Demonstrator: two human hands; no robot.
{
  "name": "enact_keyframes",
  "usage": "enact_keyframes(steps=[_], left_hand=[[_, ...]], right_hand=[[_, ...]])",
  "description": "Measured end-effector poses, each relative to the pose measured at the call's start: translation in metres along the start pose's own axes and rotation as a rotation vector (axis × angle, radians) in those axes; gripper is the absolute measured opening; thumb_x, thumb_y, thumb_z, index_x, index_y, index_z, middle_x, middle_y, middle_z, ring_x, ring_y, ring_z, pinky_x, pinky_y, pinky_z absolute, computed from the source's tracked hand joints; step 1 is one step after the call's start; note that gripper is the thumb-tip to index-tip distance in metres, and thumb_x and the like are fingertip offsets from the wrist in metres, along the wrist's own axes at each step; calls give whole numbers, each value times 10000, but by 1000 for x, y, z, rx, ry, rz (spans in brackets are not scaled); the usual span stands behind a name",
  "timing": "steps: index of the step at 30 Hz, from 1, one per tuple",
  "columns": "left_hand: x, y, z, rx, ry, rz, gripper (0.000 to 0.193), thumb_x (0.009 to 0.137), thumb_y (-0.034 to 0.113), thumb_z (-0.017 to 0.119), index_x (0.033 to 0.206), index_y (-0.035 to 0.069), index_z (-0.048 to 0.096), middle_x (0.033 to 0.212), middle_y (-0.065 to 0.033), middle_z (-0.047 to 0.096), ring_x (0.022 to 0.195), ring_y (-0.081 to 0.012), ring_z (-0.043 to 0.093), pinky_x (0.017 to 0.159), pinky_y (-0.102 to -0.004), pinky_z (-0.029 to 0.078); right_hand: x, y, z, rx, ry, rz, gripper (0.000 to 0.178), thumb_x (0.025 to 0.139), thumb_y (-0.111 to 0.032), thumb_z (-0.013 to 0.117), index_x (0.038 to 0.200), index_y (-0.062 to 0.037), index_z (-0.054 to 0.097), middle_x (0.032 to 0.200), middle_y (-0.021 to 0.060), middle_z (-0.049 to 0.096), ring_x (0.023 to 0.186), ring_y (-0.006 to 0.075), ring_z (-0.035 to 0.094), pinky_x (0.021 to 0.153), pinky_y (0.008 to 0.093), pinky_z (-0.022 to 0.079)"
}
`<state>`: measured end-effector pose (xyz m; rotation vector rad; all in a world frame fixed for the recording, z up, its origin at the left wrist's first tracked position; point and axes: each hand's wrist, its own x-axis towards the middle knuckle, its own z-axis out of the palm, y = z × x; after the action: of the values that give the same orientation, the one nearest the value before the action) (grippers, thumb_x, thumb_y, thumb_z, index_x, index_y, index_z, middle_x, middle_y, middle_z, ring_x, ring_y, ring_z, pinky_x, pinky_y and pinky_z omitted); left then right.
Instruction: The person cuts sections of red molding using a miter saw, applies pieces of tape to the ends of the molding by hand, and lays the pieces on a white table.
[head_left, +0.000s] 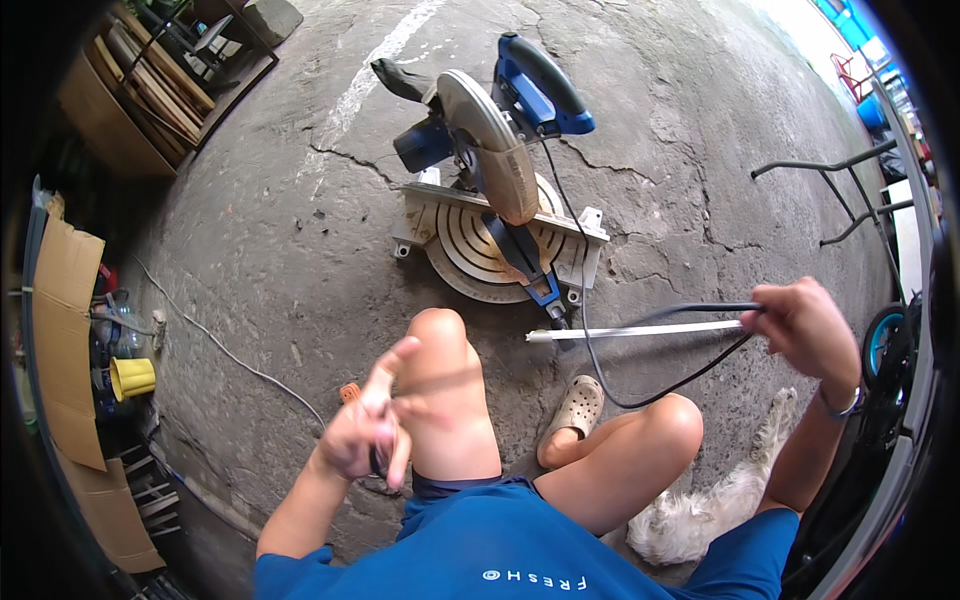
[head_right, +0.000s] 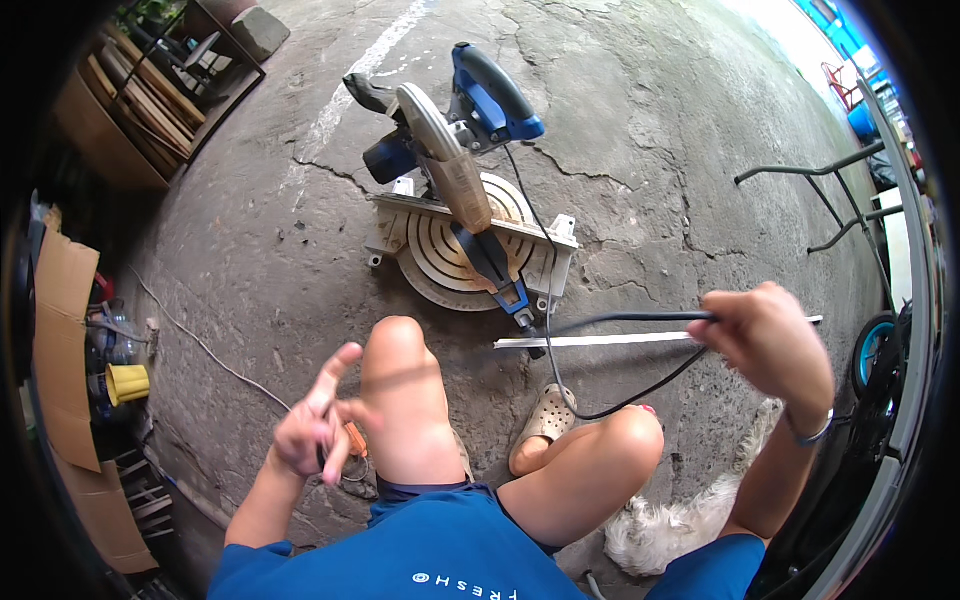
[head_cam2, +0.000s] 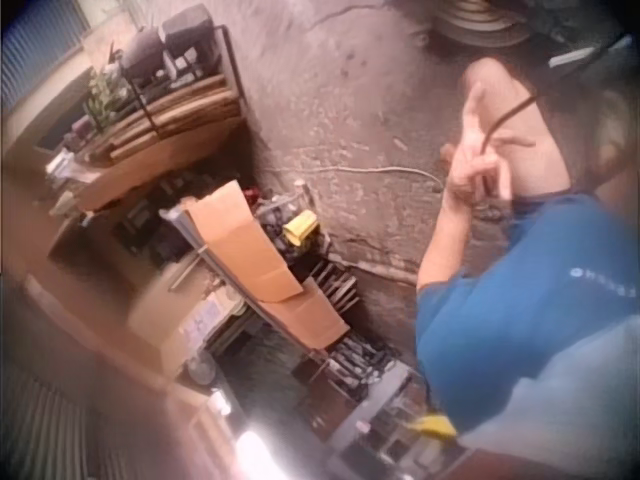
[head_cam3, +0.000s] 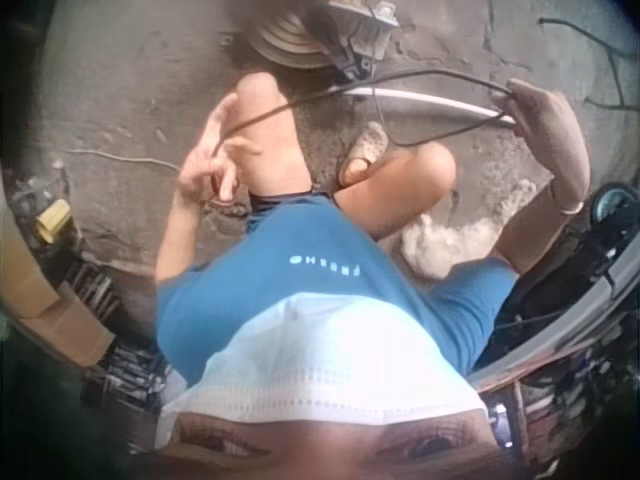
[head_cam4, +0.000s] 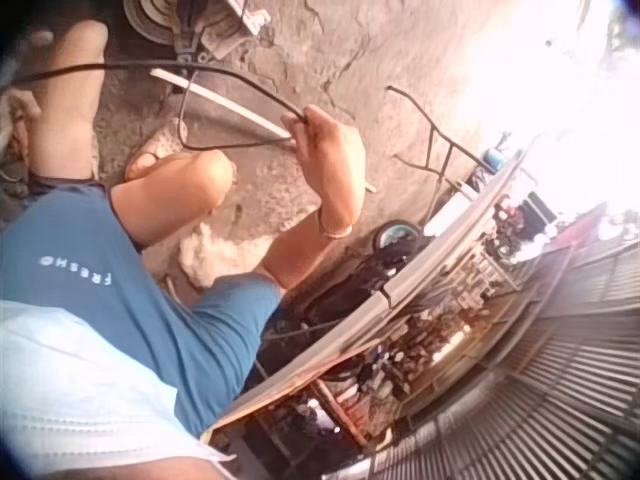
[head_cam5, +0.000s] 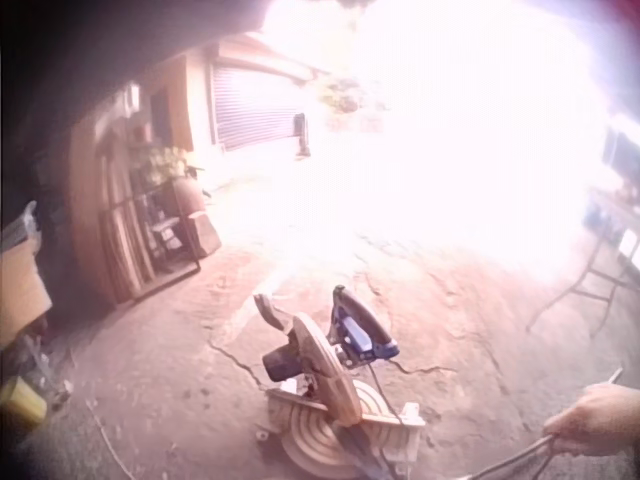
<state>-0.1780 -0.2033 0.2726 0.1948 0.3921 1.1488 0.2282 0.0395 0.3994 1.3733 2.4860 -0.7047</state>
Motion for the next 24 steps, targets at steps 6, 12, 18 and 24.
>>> enact_keyframes(steps=[6,12,18,24], left_hand=[[-45,34,0,958,225,-320,164,975,91,605,1088,-1,679,817,-8,640,636,-47,550,610,-209,460],[-40,84,-19,1014,596,369,316,1057,341,486,894,82,566,649,60,461,464,-20,364,407,-201,325],[-88,90,-96,594,1151,1138,325,1077,377,421,906,120,521,623,76,349,445,-20,268,355,-203,211],[-158,37,-163,849,1341,286,261,1067,292,463,1054,69,598,624,68,389,459,-18,312,382,-198,250]], right_hand=[[76,76,-97,-68,-46,380,147,868,-70,660,758,26,646,539,62,610,482,136,656,415,282,483],[248,-32,-171,-233,1066,-211,216,917,-86,511,1079,-40,646,779,148,686,686,269,698,588,376,553],[257,-283,-8,-33,652,-744,446,887,-57,532,1322,-146,570,917,178,707,780,308,707,658,422,569],[247,-226,81,-98,214,-958,407,947,-85,540,1351,-118,581,858,168,689,828,314,687,740,412,536]])
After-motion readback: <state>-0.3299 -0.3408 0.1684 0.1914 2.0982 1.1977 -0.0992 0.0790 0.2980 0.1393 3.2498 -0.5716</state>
